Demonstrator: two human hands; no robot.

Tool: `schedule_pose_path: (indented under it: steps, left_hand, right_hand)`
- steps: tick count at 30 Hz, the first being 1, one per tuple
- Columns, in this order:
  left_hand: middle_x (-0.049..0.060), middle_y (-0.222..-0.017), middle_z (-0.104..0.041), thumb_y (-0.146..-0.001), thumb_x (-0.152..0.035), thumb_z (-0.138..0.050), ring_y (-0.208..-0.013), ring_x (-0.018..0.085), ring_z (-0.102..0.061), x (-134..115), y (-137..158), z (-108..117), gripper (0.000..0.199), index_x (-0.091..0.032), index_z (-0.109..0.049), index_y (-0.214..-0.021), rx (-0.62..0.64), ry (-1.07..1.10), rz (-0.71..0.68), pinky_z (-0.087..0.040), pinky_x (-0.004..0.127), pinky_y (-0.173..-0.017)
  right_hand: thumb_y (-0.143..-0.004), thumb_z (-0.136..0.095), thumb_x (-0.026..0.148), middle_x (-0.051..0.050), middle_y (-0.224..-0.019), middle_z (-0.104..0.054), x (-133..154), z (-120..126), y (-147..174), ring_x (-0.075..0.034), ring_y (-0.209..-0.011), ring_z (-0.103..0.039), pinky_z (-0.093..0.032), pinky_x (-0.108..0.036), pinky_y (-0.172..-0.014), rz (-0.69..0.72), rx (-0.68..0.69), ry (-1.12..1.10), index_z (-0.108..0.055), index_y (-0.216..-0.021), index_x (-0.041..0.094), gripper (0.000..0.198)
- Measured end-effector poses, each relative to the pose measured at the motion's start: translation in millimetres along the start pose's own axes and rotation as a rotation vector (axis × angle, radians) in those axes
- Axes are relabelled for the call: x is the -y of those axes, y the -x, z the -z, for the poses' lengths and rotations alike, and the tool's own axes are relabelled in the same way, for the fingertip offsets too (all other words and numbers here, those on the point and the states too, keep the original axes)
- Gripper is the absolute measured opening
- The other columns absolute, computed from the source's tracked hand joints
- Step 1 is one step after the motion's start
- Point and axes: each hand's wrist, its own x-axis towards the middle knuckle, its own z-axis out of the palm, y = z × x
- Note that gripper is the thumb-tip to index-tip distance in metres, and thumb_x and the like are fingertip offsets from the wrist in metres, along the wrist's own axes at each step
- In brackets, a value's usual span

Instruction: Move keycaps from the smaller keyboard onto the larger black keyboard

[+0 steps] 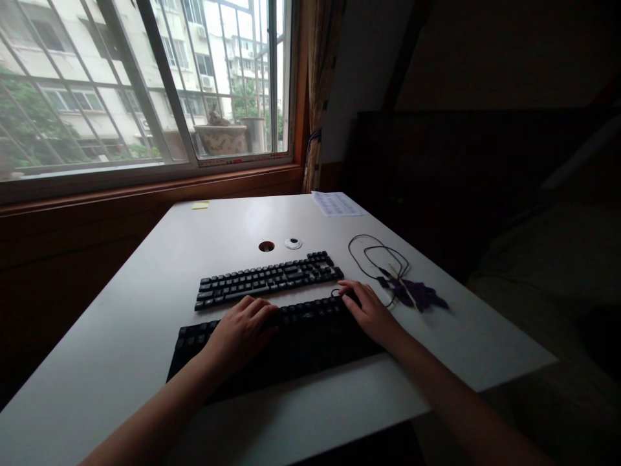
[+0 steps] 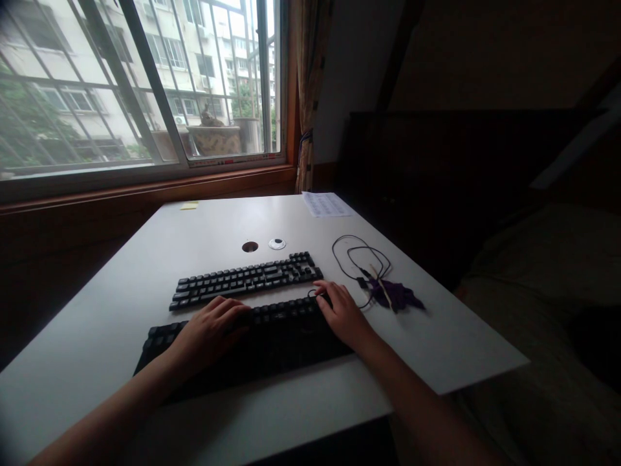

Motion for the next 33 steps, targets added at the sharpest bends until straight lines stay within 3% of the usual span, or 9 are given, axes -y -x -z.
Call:
schedule_pose_path:
  steps: [4,10,14,20,33]
  left_hand:
    - [0.007,-0.12,-0.07,-0.094,-0.024,-0.07,-0.108,0.027,-0.063,1,0,-1,0.034,-0.021,-0.061,-0.126,-0.008,0.001,-0.008,-0.059,0.043,-0.089]
    - [0.007,-0.12,-0.07,-0.095,-0.026,-0.069,-0.107,0.026,-0.062,3,0,-5,0.033,-0.023,-0.061,-0.127,-0.018,0.002,-0.007,-0.059,0.043,-0.09]
    - [0.007,-0.12,-0.07,-0.094,-0.025,-0.07,-0.107,0.026,-0.063,2,-1,-5,0.033,-0.022,-0.061,-0.126,-0.011,-0.001,-0.003,-0.059,0.043,-0.089]
    - [0.007,-0.119,-0.071,-0.093,-0.024,-0.071,-0.108,0.026,-0.062,1,-1,-5,0.033,-0.022,-0.062,-0.125,-0.013,0.006,-0.001,-0.059,0.043,-0.089]
    - [0.007,-0.119,-0.07,-0.093,-0.025,-0.07,-0.106,0.026,-0.062,1,-1,-6,0.033,-0.022,-0.061,-0.125,-0.019,0.004,-0.006,-0.059,0.043,-0.089]
  right_hand:
    - [-0.103,-0.043,0.031,-0.005,-0.113,-0.073,0,7,-6,-0.027,-0.115,-0.063,-0.047,-0.045,-0.105,-0.041,-0.095,-0.016,-0.061,-0.123,0.028,0.027]
    - [-0.103,-0.042,0.023,-0.004,-0.111,-0.076,-1,12,-47,-0.025,-0.111,-0.065,-0.048,-0.042,-0.104,0.092,-0.085,0.035,-0.06,-0.122,0.026,0.027]
    - [-0.101,-0.042,0.017,-0.006,-0.118,-0.076,-3,0,-88,-0.025,-0.114,-0.063,-0.047,-0.041,-0.108,0.162,-0.001,0.165,-0.059,-0.127,0.023,0.031]
    - [-0.099,-0.047,0.015,-0.011,-0.121,-0.074,-12,-27,-131,-0.027,-0.118,-0.063,-0.046,-0.042,-0.108,0.14,0.069,0.238,-0.064,-0.12,0.02,0.028]
    - [-0.096,-0.048,0.011,-0.01,-0.13,-0.072,-13,-41,-143,-0.024,-0.13,-0.057,-0.041,-0.044,-0.112,0.113,0.177,0.293,-0.066,-0.12,0.021,0.032]
